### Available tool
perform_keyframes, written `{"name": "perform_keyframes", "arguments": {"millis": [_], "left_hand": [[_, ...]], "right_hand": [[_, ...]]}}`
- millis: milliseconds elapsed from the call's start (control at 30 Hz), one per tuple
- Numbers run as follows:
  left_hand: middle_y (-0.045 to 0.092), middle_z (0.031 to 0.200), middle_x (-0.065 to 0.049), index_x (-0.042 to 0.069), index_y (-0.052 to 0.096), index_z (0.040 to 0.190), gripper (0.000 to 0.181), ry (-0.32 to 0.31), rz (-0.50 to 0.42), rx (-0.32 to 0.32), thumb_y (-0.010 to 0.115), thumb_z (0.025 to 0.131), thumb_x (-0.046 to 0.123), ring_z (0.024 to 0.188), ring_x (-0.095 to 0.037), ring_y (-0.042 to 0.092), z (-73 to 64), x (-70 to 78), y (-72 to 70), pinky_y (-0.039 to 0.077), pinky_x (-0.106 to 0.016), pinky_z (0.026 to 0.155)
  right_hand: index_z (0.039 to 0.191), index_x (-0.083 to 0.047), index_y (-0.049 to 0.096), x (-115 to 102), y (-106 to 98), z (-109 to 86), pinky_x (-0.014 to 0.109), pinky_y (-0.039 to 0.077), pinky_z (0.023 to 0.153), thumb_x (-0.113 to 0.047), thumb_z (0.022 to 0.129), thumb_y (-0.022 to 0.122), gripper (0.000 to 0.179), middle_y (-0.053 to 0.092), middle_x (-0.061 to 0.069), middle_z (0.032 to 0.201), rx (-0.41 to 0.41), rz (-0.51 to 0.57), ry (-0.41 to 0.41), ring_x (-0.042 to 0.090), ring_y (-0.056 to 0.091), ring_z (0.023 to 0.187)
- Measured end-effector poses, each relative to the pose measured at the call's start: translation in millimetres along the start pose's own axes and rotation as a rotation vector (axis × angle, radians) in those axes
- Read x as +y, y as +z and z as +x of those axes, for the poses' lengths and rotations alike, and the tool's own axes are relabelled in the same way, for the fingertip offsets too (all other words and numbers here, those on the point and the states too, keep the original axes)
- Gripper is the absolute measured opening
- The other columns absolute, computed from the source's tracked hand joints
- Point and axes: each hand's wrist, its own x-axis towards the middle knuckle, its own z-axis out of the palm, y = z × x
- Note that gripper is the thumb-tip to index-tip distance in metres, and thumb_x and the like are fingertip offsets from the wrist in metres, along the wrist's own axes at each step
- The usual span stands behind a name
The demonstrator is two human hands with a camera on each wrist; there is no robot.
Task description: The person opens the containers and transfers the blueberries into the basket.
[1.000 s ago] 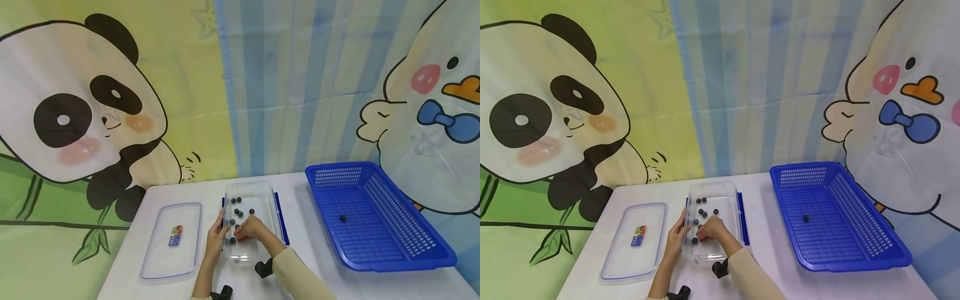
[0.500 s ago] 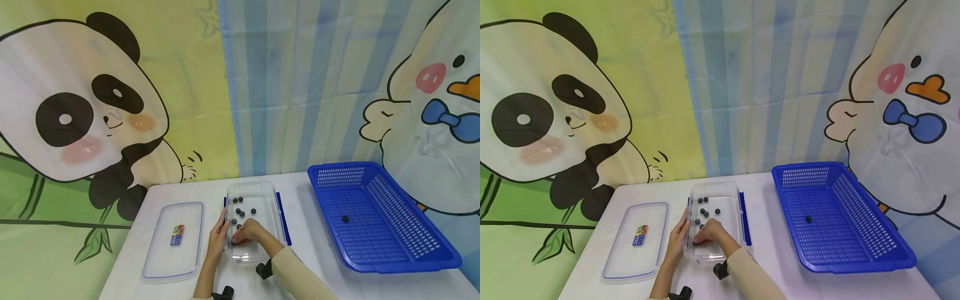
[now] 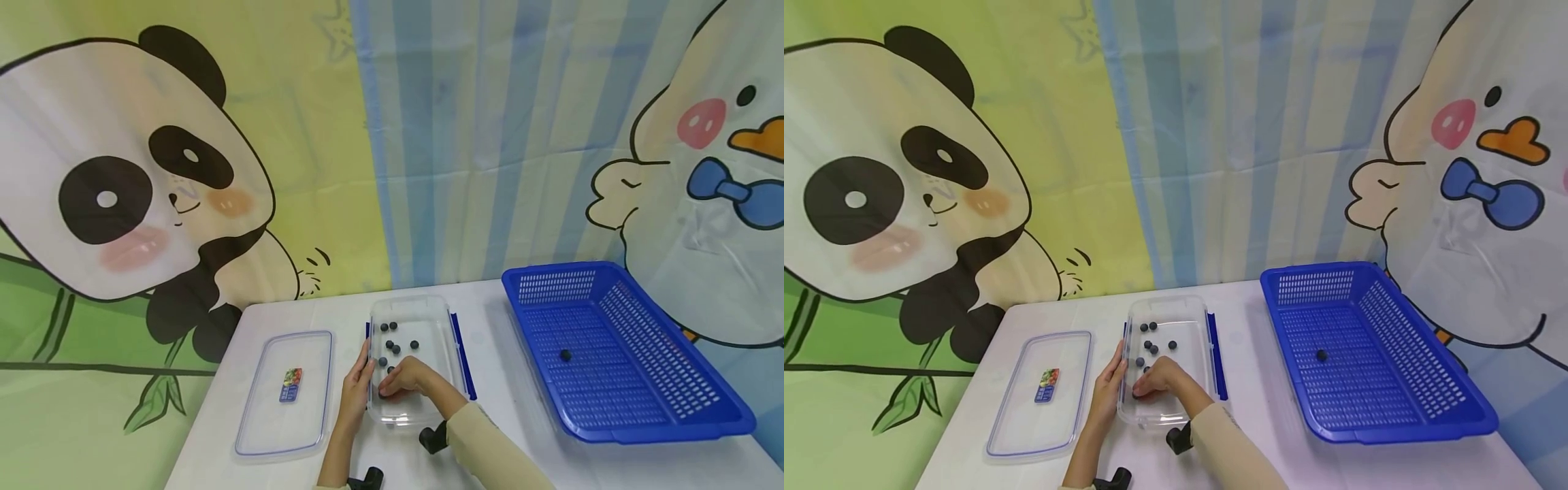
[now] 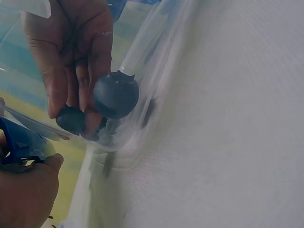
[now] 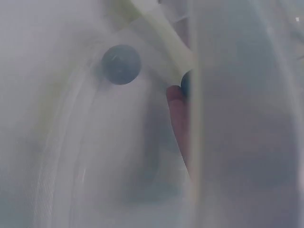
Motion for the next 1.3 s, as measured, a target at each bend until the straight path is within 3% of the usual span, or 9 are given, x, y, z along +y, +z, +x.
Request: {"name": "perform_keyframes", "arguments": {"millis": [133,300,433,533,700,867,1100,1300], "left_hand": [[0.026,0.149,0.004,0.022,0.034,0.144,0.045,-0.001,0.002,-0.002,0.042,0.099,0.023,0.137,-0.015,0.018,-1.2,0.3,2.7,0.014,-0.039,0.113],[0.025,0.149,0.003,0.024,0.033,0.144,0.045,-0.017,0.026,0.008,0.038,0.1,0.031,0.138,-0.017,0.017,-1.2,2.9,2.3,0.012,-0.042,0.113],[0.024,0.15,0.004,0.024,0.033,0.144,0.046,-0.011,0.004,0.011,0.035,0.1,0.036,0.138,-0.016,0.016,0.1,4.0,3.0,0.01,-0.039,0.114],[0.025,0.15,0.005,0.023,0.033,0.144,0.045,-0.006,-0.014,0.009,0.035,0.1,0.035,0.138,-0.015,0.015,0.4,4.2,3.1,0.01,-0.036,0.114],[0.026,0.149,0.005,0.021,0.033,0.144,0.045,0.005,-0.018,0.007,0.035,0.101,0.031,0.138,-0.016,0.015,-0.1,3.0,2.9,0.01,-0.036,0.114],[0.025,0.15,0.001,0.018,0.032,0.144,0.046,0.016,0.0,0.014,0.035,0.101,0.033,0.138,-0.018,0.015,-0.2,1.8,0.1,0.011,-0.037,0.113],[0.026,0.149,0.001,0.02,0.034,0.144,0.045,-0.001,0.018,0.026,0.037,0.1,0.032,0.138,-0.019,0.017,0.1,2.5,-4.0,0.011,-0.039,0.113],[0.025,0.149,0.003,0.019,0.034,0.143,0.043,-0.054,-0.01,-0.003,0.037,0.101,0.026,0.138,-0.02,0.017,-5.5,14.9,-0.5,0.011,-0.04,0.113]], "right_hand": [[0.087,0.007,0.071,-7,-9,-10.9,0.03,0.057,0.065,0.004,0.074,0.073,0.013,0.07,0.013,0.077,0.023,0.036,-0.064,0.02,0.068,0.068],[0.095,0.005,0.07,-39,-37,-36.8,0.03,0.057,0.07,-0.002,0.08,0.07,0.017,0.069,0.012,0.087,0.041,0.067,-0.199,0.02,0.068,0.076],[0.105,0.003,0.068,-63,-81,-63.2,0.032,0.055,0.079,-0.008,0.082,0.069,0.025,0.069,0.012,0.096,0.078,0.066,-0.285,0.019,0.066,0.084],[0.112,0.003,0.065,-65,-127,-79.6,0.035,0.052,0.086,-0.01,0.083,0.068,0.031,0.067,0.014,0.103,0.137,0.057,-0.33,0.021,0.064,0.092],[0.125,0.0,0.056,-32,-211,-99.4,0.043,0.042,0.098,-0.015,0.088,0.063,0.041,0.058,0.017,0.122,0.249,0.046,-0.263,0.024,0.058,0.107],[0.134,0.005,0.043,15,-269,-111.3,0.043,0.037,0.101,-0.012,0.094,0.053,0.044,0.046,0.023,0.133,0.281,0.072,-0.165,0.028,0.052,0.116],[0.132,0.01,0.041,78,-300,-103.0,0.047,0.036,0.101,-0.007,0.095,0.051,0.043,0.043,0.027,0.133,0.377,0.102,-0.1,0.023,0.056,0.111],[0.133,0.01,0.039,112,-306,-101.2,0.045,0.038,0.1,-0.008,0.095,0.051,0.045,0.037,0.029,0.137,0.455,0.124,-0.023,0.036,0.043,0.122]]}}
